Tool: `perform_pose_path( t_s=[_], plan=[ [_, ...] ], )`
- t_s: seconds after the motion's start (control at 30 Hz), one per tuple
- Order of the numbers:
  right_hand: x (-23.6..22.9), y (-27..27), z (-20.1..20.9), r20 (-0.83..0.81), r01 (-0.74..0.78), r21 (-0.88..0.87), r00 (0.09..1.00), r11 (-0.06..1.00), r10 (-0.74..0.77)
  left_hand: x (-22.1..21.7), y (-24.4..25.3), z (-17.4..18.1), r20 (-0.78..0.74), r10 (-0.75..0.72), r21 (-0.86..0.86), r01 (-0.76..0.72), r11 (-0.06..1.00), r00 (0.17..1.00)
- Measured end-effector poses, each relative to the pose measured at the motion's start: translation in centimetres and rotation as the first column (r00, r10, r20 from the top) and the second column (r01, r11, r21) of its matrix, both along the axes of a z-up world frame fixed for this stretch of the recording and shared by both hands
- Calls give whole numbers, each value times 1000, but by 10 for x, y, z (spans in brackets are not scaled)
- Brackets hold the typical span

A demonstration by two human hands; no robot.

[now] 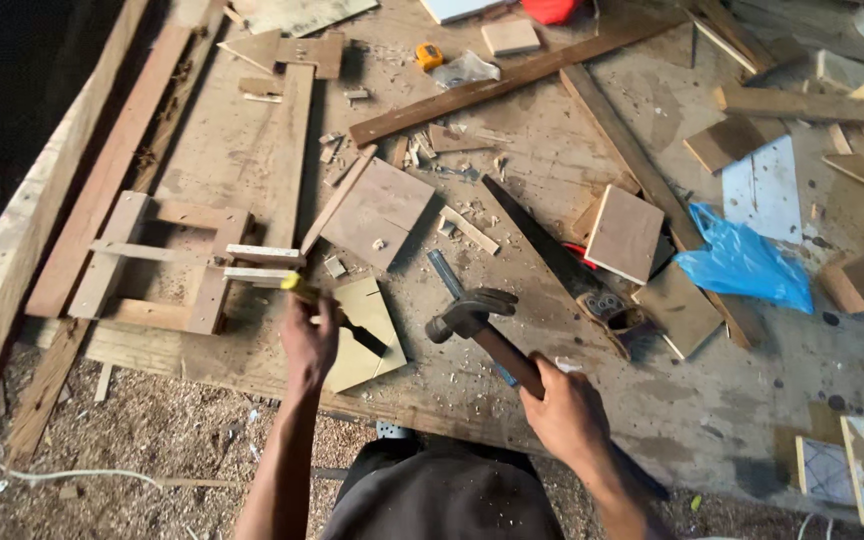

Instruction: The person uses a chisel and hammer to carve a small rectangular wooden block on a workbench. They repeatedly strike the chisel to remove wood shavings, then measure the block with a metal ruler.

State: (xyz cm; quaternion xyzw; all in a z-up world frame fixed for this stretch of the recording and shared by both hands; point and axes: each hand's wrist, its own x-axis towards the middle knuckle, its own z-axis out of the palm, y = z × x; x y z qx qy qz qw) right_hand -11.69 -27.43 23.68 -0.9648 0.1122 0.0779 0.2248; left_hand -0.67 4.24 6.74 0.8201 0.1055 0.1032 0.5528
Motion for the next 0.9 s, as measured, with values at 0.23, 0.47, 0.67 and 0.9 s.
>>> perform_pose_path(
  t_s=[0.23, 0.47, 0.67, 0.9],
  plan=[
    [7, -8, -27, -184, 11, 45, 983, 999, -2, -30, -16, 47, -79, -111, -31, 109, 994, 991],
    [31, -23, -41, -204, -132, 15, 970, 991, 133, -49, -35, 61, 12, -42, -127, 43, 991, 999],
    [54, -29, -42, -116, -236, 40, 964, 971, 239, -47, -46, 75, 69, 23, -84, -17, 996, 997],
    [67, -35, -46, -194, -213, 38, 957, 976, 216, -41, -55, 58, 69, 25, -74, -20, 997, 997]
  ],
)
